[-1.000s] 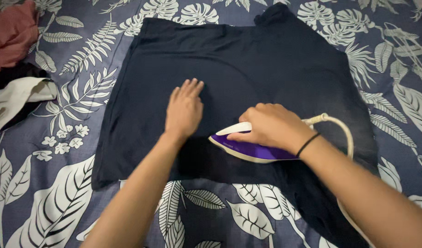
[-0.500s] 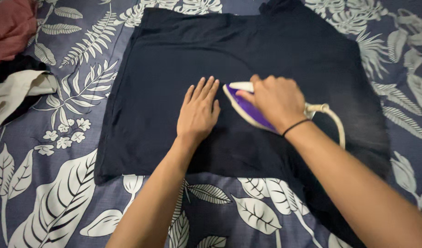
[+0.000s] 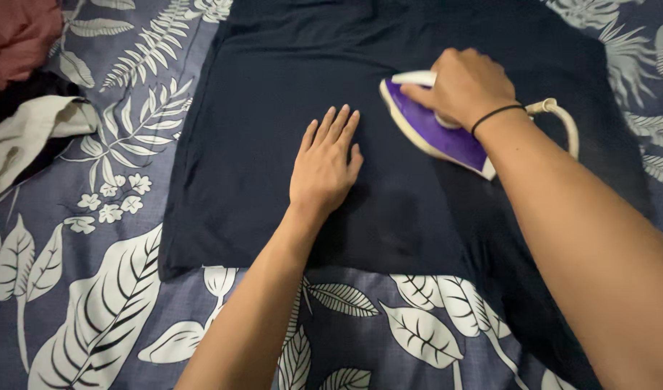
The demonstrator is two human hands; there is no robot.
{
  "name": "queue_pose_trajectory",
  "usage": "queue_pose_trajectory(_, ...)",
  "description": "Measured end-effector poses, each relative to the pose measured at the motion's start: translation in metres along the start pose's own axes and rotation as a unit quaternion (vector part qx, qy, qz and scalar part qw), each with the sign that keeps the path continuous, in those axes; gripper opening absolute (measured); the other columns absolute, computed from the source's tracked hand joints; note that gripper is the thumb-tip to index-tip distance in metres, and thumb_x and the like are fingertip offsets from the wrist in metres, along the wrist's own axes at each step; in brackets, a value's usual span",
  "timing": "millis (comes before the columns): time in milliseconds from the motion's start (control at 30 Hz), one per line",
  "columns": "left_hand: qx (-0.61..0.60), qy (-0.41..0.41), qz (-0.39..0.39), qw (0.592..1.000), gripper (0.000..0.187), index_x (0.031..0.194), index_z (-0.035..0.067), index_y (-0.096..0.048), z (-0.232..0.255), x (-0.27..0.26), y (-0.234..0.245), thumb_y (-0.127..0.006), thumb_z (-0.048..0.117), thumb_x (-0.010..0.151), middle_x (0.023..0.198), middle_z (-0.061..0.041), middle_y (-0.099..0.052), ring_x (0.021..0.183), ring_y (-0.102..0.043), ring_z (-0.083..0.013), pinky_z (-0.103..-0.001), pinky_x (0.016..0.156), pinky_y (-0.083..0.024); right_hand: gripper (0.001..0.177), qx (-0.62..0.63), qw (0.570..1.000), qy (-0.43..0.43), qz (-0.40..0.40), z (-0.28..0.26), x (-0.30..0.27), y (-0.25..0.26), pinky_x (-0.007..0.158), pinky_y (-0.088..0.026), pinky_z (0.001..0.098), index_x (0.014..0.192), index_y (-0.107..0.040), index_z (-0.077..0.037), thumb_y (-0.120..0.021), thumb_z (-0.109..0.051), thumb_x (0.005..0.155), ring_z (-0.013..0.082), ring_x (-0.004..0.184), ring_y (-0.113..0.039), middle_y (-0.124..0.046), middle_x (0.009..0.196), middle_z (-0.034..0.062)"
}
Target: The person irons a dark-colored shirt laid flat on a patterned bedsheet. They repeatedly smooth the fabric with one hand while moving a purple and white iron across the shirt with the other hand, covering multiple sections of the garment.
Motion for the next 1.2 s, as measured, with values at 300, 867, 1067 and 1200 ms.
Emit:
queue_pose_trajectory(300,0.036,0.037,0.024,0.998,0.062,0.157,0.016,-0.04,-0.028,-0.045,0.032,-0.05,0.041,0.101,0.161,-0.015,-0.038,0.15,-0.032,-0.0313,-0.051,0.121,-0.022,0.059,0.018,0.989,0.02,-0.148,-0.001,-0.063,0.006,0.082,-0.059,0.0483,0.1,-0.084,-0.011,-0.072,-0.065,0.081,0.0393,0.081,-0.077,-0.076,0.084,0.024)
queue_pose_trajectory(867,0.078,0.144,0.048,0.985,0.061,0.157,0.015,-0.042,-0.148,-0.112,0.101,-0.049,0.038,0.101,0.164,-0.012,-0.038,0.153,-0.029,-0.029,-0.049,0.124,-0.017,0.065,0.036,0.965,0.102,-0.238,-0.112,-0.125,0.009,0.074,-0.059,0.0465,0.092,-0.082,-0.014,-0.064,-0.074,0.075,0.0318,0.077,-0.077,-0.078,0.079,0.0135)
queue_pose_trajectory(1067,0.081,0.134,0.058,0.986,0.061,0.157,0.013,-0.044,-0.143,-0.112,0.104,-0.051,0.037,0.101,0.163,-0.014,-0.04,0.152,-0.03,-0.0305,-0.051,0.123,-0.019,0.068,0.071,0.963,0.241,-0.102,-0.202,-0.127,0.018,0.077,-0.059,0.0478,0.092,-0.08,-0.009,-0.066,-0.074,0.078,0.0394,0.082,-0.074,-0.075,0.082,0.0186)
queue_pose_trajectory(1200,0.078,0.124,0.063,0.987,0.06,0.156,0.012,-0.046,-0.142,-0.111,0.105,-0.052,0.035,0.101,0.162,-0.015,-0.042,0.151,-0.033,-0.0321,-0.052,0.122,-0.021,0.065,0.053,0.962,0.239,-0.122,-0.19,-0.123,0.014,0.077,-0.059,0.0473,0.092,-0.081,-0.009,-0.067,-0.071,0.078,0.0389,0.083,-0.074,-0.075,0.082,0.0176)
Point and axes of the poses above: each hand's wrist, its own x-axis towards the middle knuckle, its own y-axis out of the back of the hand, z = x × y, the point moved 10 cm from there along x, towards the middle knuckle
